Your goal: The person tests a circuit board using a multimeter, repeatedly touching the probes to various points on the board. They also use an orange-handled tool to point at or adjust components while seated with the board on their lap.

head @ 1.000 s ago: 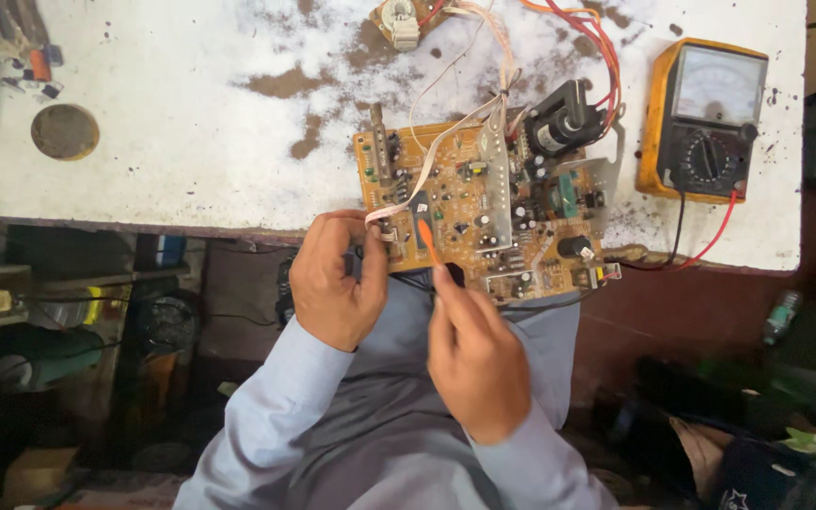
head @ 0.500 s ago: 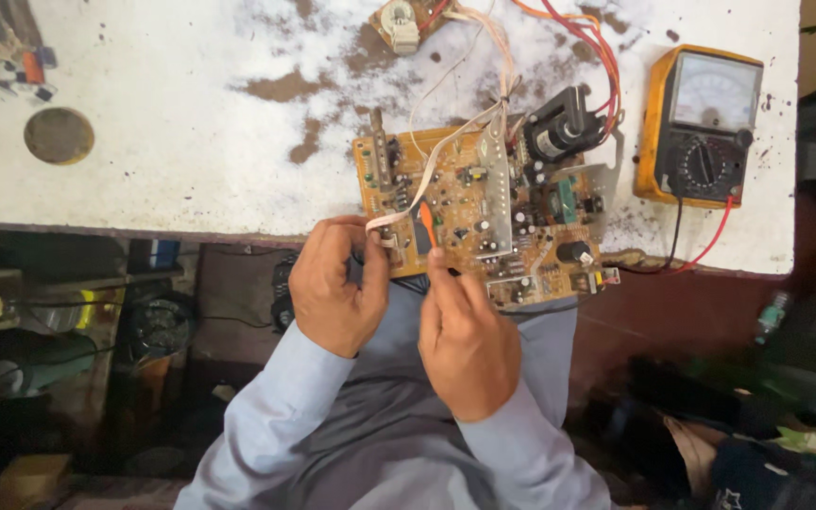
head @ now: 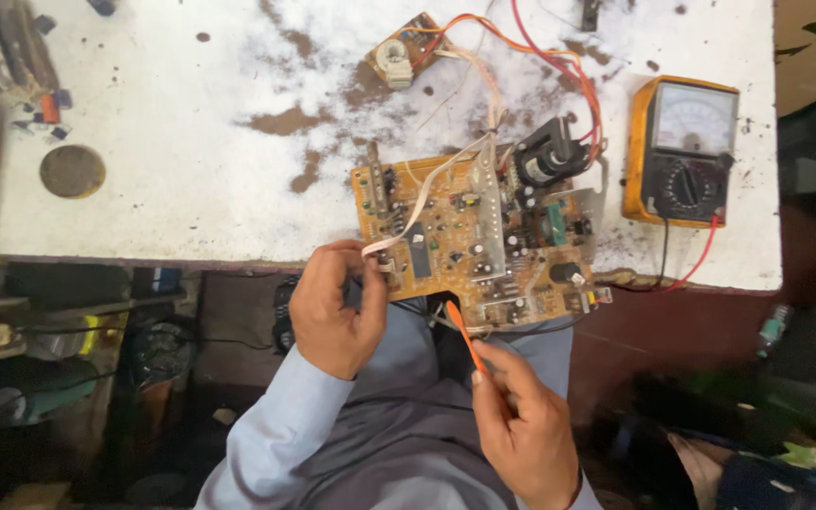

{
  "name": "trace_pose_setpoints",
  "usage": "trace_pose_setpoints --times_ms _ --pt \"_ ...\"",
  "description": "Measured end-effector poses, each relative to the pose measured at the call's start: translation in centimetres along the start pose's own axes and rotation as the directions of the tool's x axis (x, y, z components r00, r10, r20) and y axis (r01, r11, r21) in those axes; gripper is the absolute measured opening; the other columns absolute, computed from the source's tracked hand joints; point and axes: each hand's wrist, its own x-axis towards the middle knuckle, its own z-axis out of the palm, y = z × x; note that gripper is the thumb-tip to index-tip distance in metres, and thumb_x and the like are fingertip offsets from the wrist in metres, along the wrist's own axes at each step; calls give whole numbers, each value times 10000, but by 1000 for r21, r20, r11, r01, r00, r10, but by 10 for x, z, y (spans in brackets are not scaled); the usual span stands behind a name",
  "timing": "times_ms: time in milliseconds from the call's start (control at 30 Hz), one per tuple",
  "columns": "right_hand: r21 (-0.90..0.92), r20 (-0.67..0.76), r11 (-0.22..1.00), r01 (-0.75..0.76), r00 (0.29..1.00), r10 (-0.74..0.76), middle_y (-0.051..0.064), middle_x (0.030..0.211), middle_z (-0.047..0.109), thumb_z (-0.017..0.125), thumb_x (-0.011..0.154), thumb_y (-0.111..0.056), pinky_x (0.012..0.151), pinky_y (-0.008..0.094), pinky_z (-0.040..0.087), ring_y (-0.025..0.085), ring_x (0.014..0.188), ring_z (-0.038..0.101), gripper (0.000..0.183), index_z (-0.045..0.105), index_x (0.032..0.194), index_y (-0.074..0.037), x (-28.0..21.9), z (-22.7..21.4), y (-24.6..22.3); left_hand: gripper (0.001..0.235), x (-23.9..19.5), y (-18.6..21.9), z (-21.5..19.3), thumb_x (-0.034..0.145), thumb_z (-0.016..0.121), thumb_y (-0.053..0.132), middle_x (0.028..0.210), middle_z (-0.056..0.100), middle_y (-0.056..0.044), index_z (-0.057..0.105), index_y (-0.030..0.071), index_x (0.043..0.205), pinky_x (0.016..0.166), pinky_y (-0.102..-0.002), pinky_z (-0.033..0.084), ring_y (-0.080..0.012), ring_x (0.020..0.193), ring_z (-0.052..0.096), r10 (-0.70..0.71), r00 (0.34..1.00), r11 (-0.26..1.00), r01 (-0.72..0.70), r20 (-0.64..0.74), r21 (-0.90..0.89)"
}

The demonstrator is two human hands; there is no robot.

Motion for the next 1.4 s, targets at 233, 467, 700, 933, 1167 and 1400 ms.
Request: trace_pose_setpoints --times_ms 233,467,700,933,1167,1400 --pt "-41 -502 976 212 840 -204 12 841 687 653 993 -101 611 221 470 59 667 572 204 691 1161 8 -13 -25 49 89 1 -2 0 983 691 8 1033 696 -160 608 8 950 759 -364 555 -286 878 704 0 1000 1000 0 14 7" --pt "-197 -681 979 44 713 -169 143 951 650 606 1092 -83 739 342 486 204 798 608 237 667 1294 26 48 -105 121 89 27 -8 -1 1015 685 16 1052 697 -171 616 -11 965 760 -361 541 -285 864 685 -20 1000 999 20 4 40" --pt "-550 -558 834 41 725 -404 266 1069 605 616 1017 30 891 484 498 418 986 615 291 675 1301 61 114 -160 173 128 16 1 -6 995 717 16 1131 682 -188 624 -7 1080 797 -359 525 -294 978 660 38 993 990 -22 -111 137" --pt "-523 -547 803 287 609 -574 276 1169 525 653 958 42 887 470 484 389 986 573 307 617 1259 91 141 -163 144 204 -30 18 -5 933 763 -44 1080 689 -153 632 6 1081 880 -397 528 -321 998 654 181 983 969 -171 -43 179" --pt "-409 -587 867 284 645 -489 115 1167 619 685 1047 26 991 396 528 296 1092 648 159 725 1190 -32 94 -94 124 207 -41 22 -8 877 772 -72 1037 690 -144 645 12 1017 818 -393 529 -324 920 660 230 973 960 -232 32 158" --pt "-219 -631 931 290 686 -362 135 1236 563 729 982 17 896 335 545 222 1059 639 350 686 1328 -12 92 -64 137 238 -47 29 -8 809 780 -96 996 683 -134 654 2 985 746 -390 516 -313 869 662 351 931 928 -360 97 98"
